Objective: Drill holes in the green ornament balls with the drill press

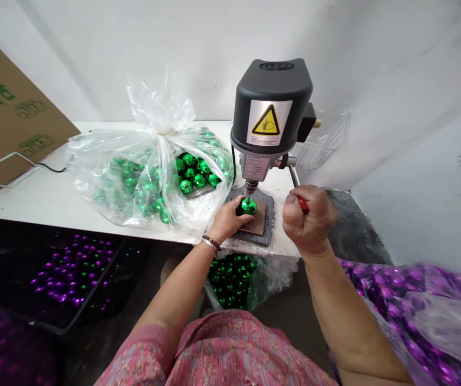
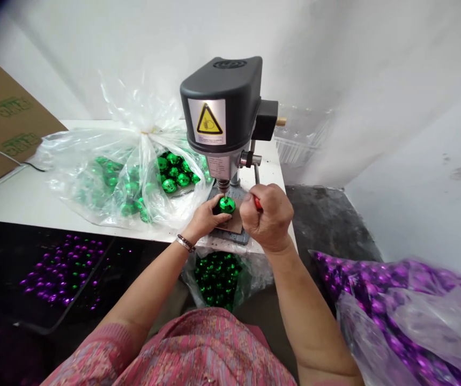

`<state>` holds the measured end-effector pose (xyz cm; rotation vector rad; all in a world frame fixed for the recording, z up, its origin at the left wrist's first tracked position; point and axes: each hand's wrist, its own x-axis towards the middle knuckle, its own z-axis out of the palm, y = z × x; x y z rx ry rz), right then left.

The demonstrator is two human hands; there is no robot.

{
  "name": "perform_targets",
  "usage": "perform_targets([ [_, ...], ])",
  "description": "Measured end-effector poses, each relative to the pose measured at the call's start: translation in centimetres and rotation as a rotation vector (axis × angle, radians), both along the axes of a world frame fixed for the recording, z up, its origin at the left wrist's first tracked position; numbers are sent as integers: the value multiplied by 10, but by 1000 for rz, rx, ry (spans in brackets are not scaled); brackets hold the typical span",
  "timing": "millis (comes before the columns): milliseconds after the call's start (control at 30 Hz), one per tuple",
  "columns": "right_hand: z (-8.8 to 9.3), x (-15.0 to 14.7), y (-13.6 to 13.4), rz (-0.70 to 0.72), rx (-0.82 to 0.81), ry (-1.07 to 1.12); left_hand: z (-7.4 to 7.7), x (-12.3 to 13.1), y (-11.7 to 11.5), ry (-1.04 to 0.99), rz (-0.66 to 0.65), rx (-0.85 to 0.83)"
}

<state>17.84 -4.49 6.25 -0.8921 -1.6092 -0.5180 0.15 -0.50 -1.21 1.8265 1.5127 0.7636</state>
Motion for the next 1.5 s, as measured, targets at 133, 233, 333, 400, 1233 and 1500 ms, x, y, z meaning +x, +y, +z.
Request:
perform_targets([
  [133, -11, -3, 0, 37, 4, 24, 0, 0, 0, 1, -9, 5],
  [233, 7, -6, 1, 32, -41, 124, 2, 1, 0, -17, -10, 2],
  [333, 44, -7, 5, 67, -229, 326, 6, 0, -5, -78, -1, -5],
  [400, 67, -6, 9, 82, -373, 424, 7, -4, -14, -137, -18, -3],
  [1233, 70, -4, 8, 62, -431, 472, 17, -82, 92, 626, 336, -69],
  [1500, 67, -6, 7, 94, -381, 453, 34, -94, 25, -593, 153, -250],
])
